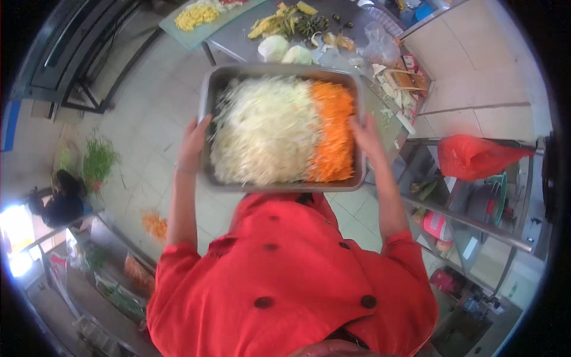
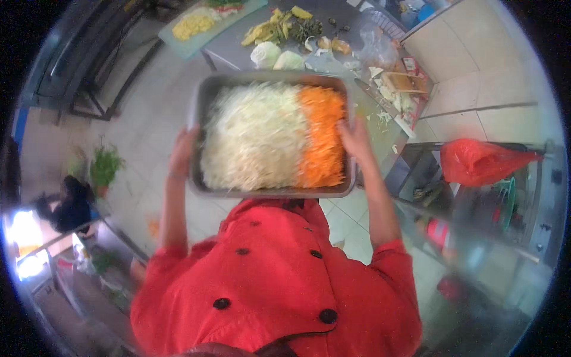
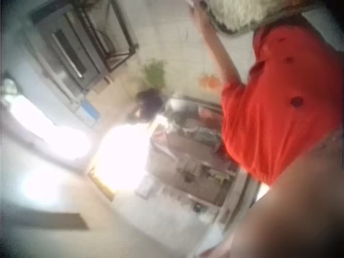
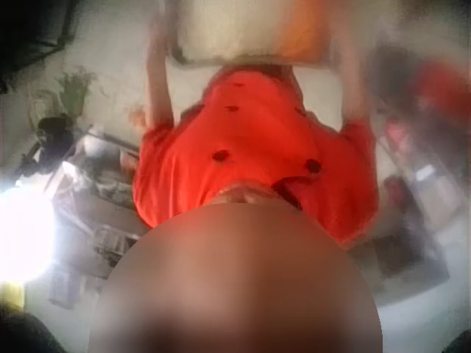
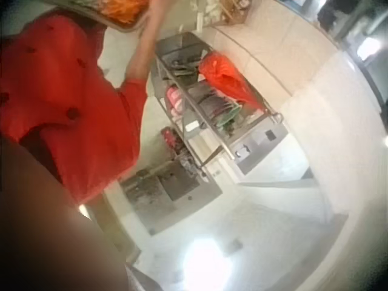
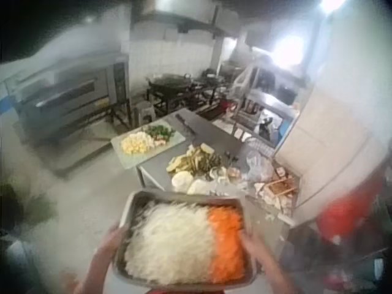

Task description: The person grates cabbage and carrots using a handheld grater into a metal tray. The person then places the tray on the counter and stores the remaining cabbage in a refrigerator.

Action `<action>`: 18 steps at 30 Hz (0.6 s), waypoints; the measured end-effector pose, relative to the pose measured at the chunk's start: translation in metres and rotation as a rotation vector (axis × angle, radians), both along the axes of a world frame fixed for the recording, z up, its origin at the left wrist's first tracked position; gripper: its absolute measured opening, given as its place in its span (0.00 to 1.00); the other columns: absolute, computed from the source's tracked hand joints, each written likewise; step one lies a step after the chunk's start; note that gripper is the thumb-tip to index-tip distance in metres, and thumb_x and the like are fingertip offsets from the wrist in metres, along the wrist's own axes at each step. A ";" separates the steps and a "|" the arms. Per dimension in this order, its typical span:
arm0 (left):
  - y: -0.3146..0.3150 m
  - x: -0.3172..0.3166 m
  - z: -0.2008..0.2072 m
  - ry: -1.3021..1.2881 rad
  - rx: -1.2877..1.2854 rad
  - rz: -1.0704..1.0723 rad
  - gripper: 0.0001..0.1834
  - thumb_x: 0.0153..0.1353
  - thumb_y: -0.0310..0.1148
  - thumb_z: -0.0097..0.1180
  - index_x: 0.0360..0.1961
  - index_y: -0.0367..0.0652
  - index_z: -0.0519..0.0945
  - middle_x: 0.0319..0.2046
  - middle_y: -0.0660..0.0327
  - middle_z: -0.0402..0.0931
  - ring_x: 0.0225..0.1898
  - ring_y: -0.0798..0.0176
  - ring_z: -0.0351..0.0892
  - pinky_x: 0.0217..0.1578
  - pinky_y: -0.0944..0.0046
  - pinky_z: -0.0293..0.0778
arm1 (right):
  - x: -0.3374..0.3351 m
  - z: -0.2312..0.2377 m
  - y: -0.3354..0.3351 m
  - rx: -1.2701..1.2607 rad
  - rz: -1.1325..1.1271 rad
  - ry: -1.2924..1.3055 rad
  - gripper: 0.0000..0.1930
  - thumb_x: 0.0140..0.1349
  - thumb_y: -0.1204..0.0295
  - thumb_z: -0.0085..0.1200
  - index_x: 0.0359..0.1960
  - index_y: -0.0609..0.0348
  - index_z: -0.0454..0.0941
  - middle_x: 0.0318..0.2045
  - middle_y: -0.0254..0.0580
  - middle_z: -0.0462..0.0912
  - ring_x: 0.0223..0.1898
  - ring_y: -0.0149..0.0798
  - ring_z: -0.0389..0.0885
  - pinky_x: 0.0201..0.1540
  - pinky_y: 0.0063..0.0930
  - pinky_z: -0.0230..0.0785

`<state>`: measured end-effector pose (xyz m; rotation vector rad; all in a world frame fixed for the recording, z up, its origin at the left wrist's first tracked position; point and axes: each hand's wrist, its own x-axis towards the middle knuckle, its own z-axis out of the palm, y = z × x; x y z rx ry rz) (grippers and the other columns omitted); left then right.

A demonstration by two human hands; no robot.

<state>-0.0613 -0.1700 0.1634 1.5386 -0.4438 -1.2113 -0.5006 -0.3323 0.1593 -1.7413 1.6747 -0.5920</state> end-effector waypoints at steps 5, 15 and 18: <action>0.081 0.085 -0.071 0.151 0.059 0.097 0.17 0.68 0.40 0.56 0.49 0.37 0.78 0.39 0.60 0.81 0.35 0.66 0.80 0.35 0.65 0.78 | 0.095 -0.039 0.013 0.191 0.182 -0.260 0.27 0.62 0.56 0.63 0.51 0.69 0.74 0.45 0.53 0.82 0.47 0.44 0.81 0.52 0.35 0.71; 0.034 0.081 -0.059 0.336 0.099 0.054 0.27 0.69 0.50 0.48 0.52 0.36 0.79 0.42 0.55 0.83 0.39 0.62 0.84 0.39 0.63 0.80 | 0.082 -0.006 -0.009 0.130 0.039 -0.295 0.21 0.62 0.61 0.64 0.49 0.66 0.78 0.41 0.47 0.84 0.41 0.37 0.80 0.44 0.33 0.72; -0.032 0.040 0.000 0.244 -0.059 -0.102 0.26 0.69 0.49 0.50 0.52 0.35 0.77 0.41 0.56 0.82 0.38 0.63 0.83 0.39 0.64 0.80 | 0.022 -0.007 -0.034 0.090 -0.067 -0.367 0.20 0.63 0.63 0.62 0.49 0.67 0.79 0.42 0.45 0.84 0.42 0.35 0.80 0.46 0.32 0.72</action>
